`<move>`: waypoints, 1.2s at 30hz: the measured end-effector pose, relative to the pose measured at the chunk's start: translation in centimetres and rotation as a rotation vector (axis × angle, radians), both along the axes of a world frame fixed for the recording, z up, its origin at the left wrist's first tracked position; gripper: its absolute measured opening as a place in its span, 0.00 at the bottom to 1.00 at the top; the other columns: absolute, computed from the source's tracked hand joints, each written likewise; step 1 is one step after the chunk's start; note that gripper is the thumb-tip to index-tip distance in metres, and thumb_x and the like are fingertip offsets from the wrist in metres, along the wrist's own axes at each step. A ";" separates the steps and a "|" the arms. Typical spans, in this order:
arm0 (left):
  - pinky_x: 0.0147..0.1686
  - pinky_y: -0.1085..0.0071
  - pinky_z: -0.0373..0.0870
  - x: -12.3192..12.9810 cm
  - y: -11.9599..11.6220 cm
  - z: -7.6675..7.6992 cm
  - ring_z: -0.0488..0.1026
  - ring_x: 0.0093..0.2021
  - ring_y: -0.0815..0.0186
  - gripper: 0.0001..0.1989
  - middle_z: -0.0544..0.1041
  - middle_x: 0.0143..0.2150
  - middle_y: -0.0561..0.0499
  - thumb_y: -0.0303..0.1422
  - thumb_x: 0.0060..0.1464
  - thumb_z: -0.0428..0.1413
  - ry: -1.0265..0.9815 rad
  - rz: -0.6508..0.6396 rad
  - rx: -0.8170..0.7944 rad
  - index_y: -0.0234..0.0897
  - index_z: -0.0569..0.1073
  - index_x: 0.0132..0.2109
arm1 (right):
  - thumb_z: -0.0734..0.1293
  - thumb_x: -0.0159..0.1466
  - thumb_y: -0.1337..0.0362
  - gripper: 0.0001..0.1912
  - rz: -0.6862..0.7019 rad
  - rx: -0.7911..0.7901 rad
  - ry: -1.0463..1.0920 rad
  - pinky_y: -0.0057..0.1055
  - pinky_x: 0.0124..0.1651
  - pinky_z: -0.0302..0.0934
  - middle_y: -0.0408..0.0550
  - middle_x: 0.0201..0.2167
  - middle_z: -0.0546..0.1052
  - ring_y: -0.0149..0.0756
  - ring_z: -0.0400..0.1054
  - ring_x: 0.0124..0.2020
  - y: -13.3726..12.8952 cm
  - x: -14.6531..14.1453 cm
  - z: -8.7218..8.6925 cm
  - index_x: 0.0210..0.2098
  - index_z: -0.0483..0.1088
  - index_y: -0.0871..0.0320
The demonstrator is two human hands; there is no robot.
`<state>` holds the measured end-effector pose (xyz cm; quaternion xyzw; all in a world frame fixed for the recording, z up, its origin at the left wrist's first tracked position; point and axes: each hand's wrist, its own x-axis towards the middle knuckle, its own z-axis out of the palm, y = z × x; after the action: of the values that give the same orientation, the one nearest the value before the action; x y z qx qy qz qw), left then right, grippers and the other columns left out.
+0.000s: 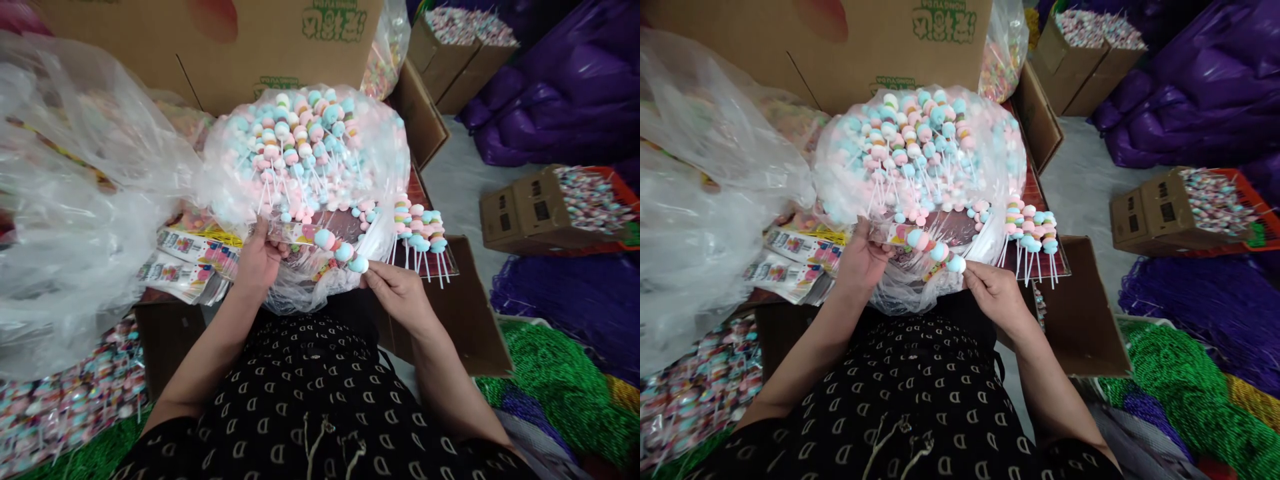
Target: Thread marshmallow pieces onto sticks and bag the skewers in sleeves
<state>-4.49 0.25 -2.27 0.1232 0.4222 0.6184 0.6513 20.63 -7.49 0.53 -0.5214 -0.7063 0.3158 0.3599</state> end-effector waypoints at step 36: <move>0.17 0.71 0.65 0.3 -0.6 -1.3 0.66 0.19 0.71 0.25 0.69 0.22 0.58 0.50 0.43 0.77 0.292 0.035 0.228 0.40 0.74 0.30 | 0.67 0.75 0.56 0.14 -0.054 0.317 -0.213 0.30 0.36 0.74 0.47 0.33 0.88 0.38 0.83 0.32 -0.3 1.6 -4.3 0.41 0.84 0.52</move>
<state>-4.18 -0.38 -3.62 0.2774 0.4415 0.6489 0.5541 22.20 -7.75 -3.77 -0.5075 -0.7670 0.1338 0.3691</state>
